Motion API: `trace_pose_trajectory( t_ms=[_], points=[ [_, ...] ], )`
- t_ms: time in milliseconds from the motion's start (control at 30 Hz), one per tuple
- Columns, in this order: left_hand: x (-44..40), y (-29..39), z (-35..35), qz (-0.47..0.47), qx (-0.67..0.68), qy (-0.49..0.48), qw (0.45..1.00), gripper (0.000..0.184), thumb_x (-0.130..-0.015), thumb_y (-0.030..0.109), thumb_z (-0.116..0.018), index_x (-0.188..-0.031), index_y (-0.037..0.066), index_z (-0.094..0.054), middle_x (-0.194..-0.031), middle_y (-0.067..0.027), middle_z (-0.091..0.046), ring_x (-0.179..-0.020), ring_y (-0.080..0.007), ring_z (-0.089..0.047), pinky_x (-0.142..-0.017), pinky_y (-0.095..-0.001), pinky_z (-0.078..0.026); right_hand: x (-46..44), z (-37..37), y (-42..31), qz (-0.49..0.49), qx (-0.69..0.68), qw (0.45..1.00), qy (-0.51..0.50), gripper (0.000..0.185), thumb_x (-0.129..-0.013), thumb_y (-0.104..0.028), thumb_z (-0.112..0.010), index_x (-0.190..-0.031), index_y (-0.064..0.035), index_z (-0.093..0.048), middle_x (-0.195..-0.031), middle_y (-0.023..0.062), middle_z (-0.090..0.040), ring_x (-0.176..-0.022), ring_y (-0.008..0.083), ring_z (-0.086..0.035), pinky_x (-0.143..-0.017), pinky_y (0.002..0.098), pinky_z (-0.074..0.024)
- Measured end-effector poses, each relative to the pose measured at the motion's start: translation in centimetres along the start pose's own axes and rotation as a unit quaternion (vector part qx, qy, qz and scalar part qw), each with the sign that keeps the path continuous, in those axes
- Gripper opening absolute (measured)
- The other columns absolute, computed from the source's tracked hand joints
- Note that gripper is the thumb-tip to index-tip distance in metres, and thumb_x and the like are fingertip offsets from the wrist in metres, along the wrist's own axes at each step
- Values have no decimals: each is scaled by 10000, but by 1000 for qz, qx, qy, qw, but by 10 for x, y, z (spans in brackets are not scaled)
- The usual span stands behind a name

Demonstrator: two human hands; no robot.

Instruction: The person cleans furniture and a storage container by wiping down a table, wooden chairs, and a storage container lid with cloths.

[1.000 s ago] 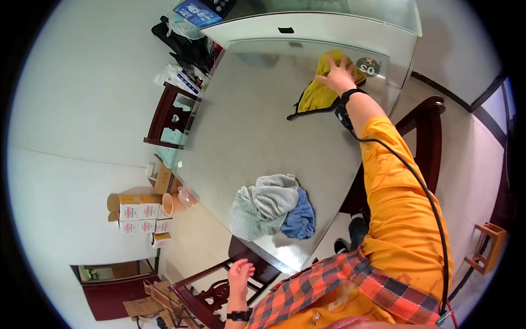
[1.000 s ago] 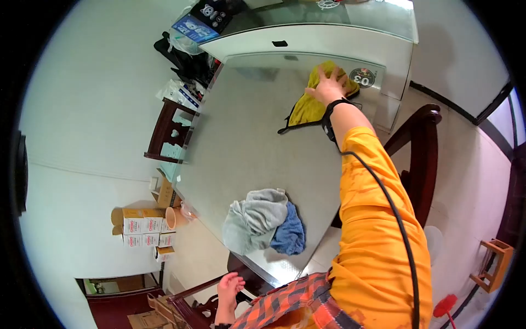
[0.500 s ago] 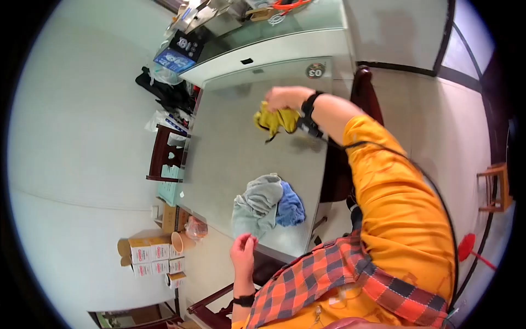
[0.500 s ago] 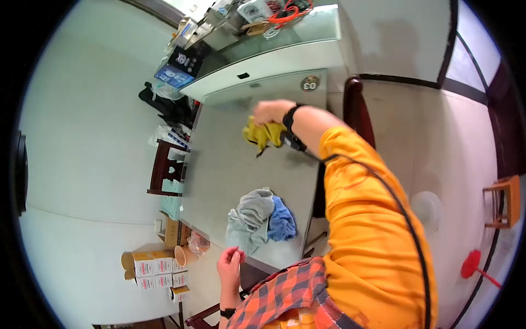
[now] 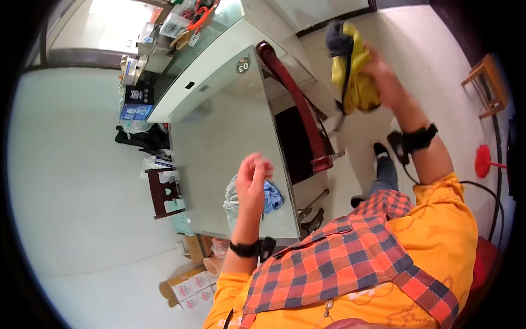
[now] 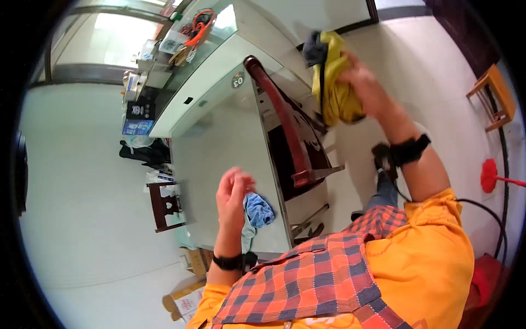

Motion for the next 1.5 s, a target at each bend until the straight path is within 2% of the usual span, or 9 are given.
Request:
trace_pose_trajectory(
  t_ms=[67, 267, 467, 800, 1100, 1267, 1400, 1467, 1500],
  points=[
    [-53, 15, -37, -26, -42, -8, 999, 527, -1017, 384, -439, -1424, 67, -332, -1274, -105, -510, -1135, -190, -523, -928, -337, -448, 28, -54, 35, -45, -329, 942, -49, 409, -987, -222, -475, -1366, -71, -453, -1216, 86, -591, -1083, 227, -595, -941, 380, -482],
    [-155, -22, -104, 45, 100, -24, 994, 620, -1021, 496, -320, -1483, 92, -235, -1388, -88, -421, -1250, -215, -429, -1052, -365, -353, 48, -132, 92, 54, 138, 988, -33, 531, -976, -226, -452, -1464, -50, -336, -1441, 169, -420, -1339, 311, -398, -1123, 367, -264],
    [-152, -23, -93, -23, -177, 48, 983, 777, -1011, 527, -281, -1504, -32, -63, -1550, -149, -171, -1419, -241, -195, -1160, -347, -144, -106, -125, 153, 65, 161, 985, -16, 601, -968, -345, -361, -1469, -26, -266, -1484, 226, -309, -1391, 399, -249, -1127, 508, -145],
    [-159, -18, -97, 14, -264, 71, 962, 546, -1041, 186, -378, -1501, 10, -141, -1450, -91, -357, -1283, -154, -367, -1089, -282, -255, -132, -125, 224, -46, -116, 992, -27, 475, -903, -152, -484, -1363, -57, -410, -1430, 223, -377, -1304, 427, -355, -1071, 504, -296],
    [-156, -8, -102, 16, -283, 82, 955, 510, -1026, 124, -361, -1496, 16, -197, -1542, -117, -240, -1427, -206, -212, -1152, -321, -153, 8, -118, 165, -31, 149, 982, -115, 649, -835, -201, -558, -1402, 35, -345, -1416, 287, -358, -1320, 488, -311, -1124, 513, -227],
    [-153, -5, -100, 30, -306, 81, 948, 593, -1021, 176, -409, -1513, 14, -121, -1562, -121, -192, -1442, -202, -175, -1154, -329, -119, -31, -112, 304, -21, 73, 993, 88, 617, -842, -160, -528, -1408, 18, -354, -1410, 264, -384, -1375, 402, -290, -1147, 497, -184],
    [-153, -4, -101, 41, -281, 72, 956, 611, -1021, 223, -404, -1515, 15, -110, -1570, -120, -178, -1440, -215, -185, -1151, -343, -147, -12, -72, 471, -363, 283, 885, -63, 652, -842, -146, -556, -1440, -22, -326, -1451, 151, -382, -1388, 304, -248, -1091, 504, -261],
    [-152, 0, -105, 53, -311, 87, 945, 621, -1021, 252, -405, -1514, 15, -113, -1571, -117, -178, -1436, -224, -199, -1151, -352, -163, -3, -78, 544, -155, 729, 653, -134, 516, -875, -163, -550, -1358, -32, -421, -1359, 122, -477, -1253, 294, -424, -1022, 490, -299],
    [-153, 0, -105, 49, -322, 89, 941, 623, -1020, 258, -408, -1514, 16, -115, -1570, -114, -181, -1433, -224, -205, -1152, -355, -164, -2, -72, 556, -152, 728, 654, -138, 516, -875, -163, -550, -1358, -32, -421, -1359, 122, -477, -1253, 294, -424, -1022, 490, -299]
  ],
)
Point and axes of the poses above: each hand's wrist, its own x-axis away from the middle knuckle, its own z-axis out of the back of the hand, y = z × x, the point moved 6 cm from there along -x, towards the middle knuckle
